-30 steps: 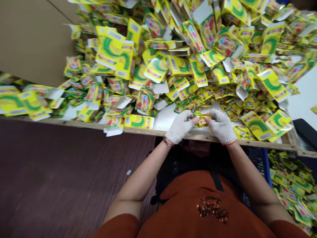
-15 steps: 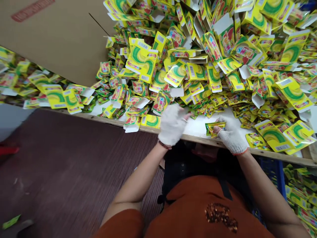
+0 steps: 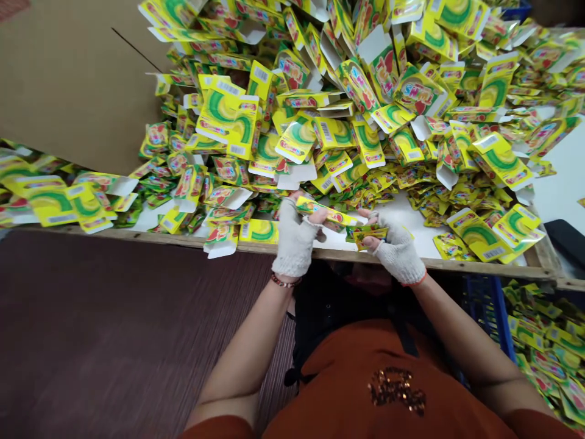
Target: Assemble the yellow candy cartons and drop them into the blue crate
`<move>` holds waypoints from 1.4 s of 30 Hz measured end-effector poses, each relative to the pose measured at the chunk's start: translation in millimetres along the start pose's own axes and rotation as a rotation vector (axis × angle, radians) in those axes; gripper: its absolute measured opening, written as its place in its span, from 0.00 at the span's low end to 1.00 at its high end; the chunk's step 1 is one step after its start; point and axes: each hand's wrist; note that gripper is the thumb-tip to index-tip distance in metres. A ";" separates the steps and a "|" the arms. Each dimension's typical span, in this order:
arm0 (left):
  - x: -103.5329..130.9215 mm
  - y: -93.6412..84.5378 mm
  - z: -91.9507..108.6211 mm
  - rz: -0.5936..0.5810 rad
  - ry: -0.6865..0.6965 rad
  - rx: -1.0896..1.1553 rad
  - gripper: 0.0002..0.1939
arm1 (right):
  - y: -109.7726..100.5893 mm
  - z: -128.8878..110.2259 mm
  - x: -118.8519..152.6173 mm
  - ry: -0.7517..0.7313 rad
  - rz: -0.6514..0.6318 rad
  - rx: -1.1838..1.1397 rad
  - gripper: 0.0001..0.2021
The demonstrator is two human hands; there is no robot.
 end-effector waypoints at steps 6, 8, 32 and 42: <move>15.3 17.0 -2.8 0.004 0.369 -0.537 0.46 | -24.4 6.6 -9.2 0.129 0.049 0.099 0.12; 13.3 17.6 2.8 -0.134 0.535 -0.743 0.46 | -32.6 8.5 -9.9 0.123 0.018 0.078 0.12; 18.7 64.8 0.2 -0.316 0.576 -0.786 0.19 | -28.8 4.6 -13.8 -0.022 0.256 0.996 0.19; 22.2 64.7 -8.9 -0.228 0.588 -0.829 0.21 | -41.1 -13.9 -5.4 -0.084 -0.072 0.947 0.07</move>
Point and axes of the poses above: each hand's wrist, its own x-axis away from the middle knuckle, its own y-axis out of the palm, z = x × y, and after that the axes turned 1 degree about y, right-handed
